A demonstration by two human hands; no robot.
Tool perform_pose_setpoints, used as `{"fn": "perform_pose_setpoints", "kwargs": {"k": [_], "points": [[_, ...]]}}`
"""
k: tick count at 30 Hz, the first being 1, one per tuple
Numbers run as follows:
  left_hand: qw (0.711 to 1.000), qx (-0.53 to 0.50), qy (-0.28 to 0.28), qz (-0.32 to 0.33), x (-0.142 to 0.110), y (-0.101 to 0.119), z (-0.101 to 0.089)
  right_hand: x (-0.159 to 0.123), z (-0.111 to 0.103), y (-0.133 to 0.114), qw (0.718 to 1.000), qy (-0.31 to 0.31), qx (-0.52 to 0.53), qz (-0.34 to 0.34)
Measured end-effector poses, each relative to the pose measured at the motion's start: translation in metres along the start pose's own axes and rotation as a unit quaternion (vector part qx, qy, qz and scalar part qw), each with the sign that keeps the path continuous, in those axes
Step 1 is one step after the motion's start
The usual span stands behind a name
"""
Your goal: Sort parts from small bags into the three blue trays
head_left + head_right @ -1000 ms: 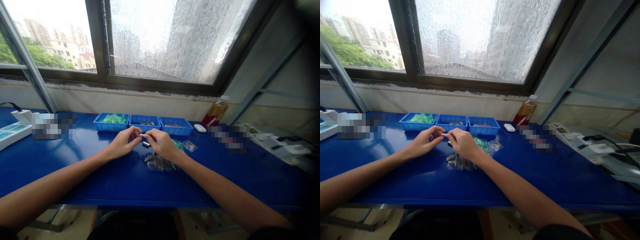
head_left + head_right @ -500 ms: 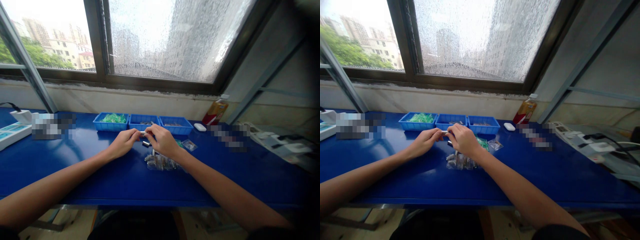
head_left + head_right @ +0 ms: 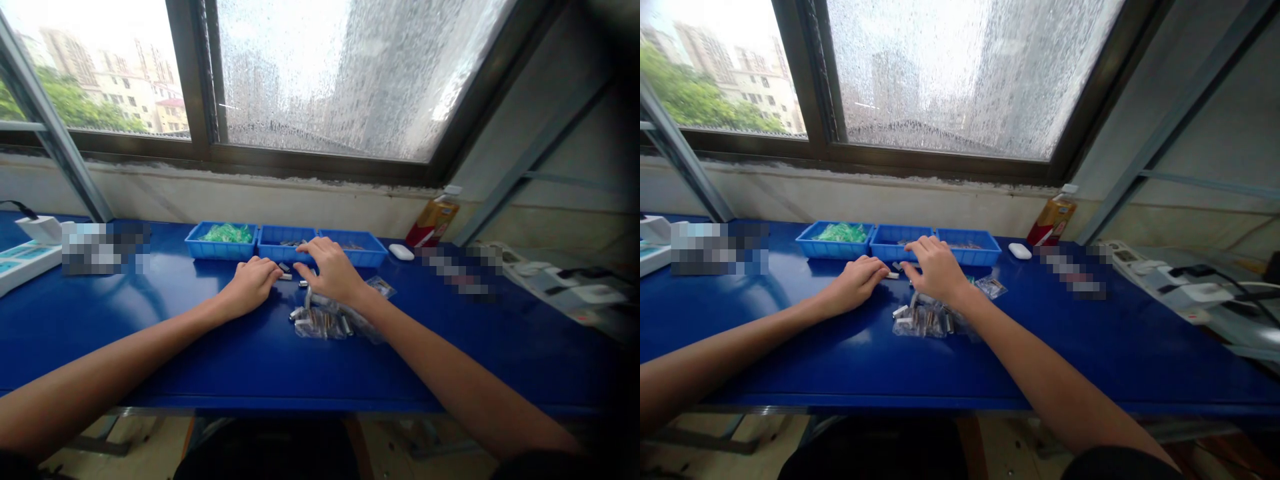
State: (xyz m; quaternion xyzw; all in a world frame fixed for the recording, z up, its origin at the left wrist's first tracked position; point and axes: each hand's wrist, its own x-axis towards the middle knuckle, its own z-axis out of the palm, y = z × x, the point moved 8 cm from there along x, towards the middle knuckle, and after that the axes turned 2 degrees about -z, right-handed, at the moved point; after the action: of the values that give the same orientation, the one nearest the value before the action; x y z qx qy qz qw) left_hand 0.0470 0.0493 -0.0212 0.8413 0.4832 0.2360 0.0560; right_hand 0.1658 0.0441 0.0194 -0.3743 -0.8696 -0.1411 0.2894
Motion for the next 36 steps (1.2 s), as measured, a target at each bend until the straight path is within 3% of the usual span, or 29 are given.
{"fn": "perform_pose_setpoints", "kwargs": {"k": [4,8,11,19,25,31,36], "points": [[0.996,-0.082,0.026,-0.014,0.003,-0.007,-0.008,-0.005,0.003,-0.029,0.996,-0.029,0.056,-0.063],[0.987,-0.159,0.004,-0.015,0.003,-0.005,-0.007,-0.004,0.007,-0.031,0.996,-0.016,0.055,-0.071],[0.981,-0.194,0.031,-0.01,0.0,-0.001,-0.015,-0.002,0.004,-0.026,0.997,0.002,0.054,-0.062],[0.985,-0.134,0.084,0.07,-0.007,0.015,-0.027,-0.001,0.003,-0.028,0.998,-0.003,0.033,-0.046],[0.983,-0.166,0.062,0.044,-0.006,0.015,-0.025,-0.001,0.007,-0.025,0.996,-0.015,0.061,-0.061],[0.968,-0.245,0.052,-0.015,0.0,0.002,-0.022,0.0,-0.01,-0.017,0.99,0.016,0.138,-0.035],[0.962,-0.271,0.032,-0.022,0.006,0.001,-0.014,-0.002,-0.012,-0.027,0.994,-0.003,0.072,-0.086]]}}
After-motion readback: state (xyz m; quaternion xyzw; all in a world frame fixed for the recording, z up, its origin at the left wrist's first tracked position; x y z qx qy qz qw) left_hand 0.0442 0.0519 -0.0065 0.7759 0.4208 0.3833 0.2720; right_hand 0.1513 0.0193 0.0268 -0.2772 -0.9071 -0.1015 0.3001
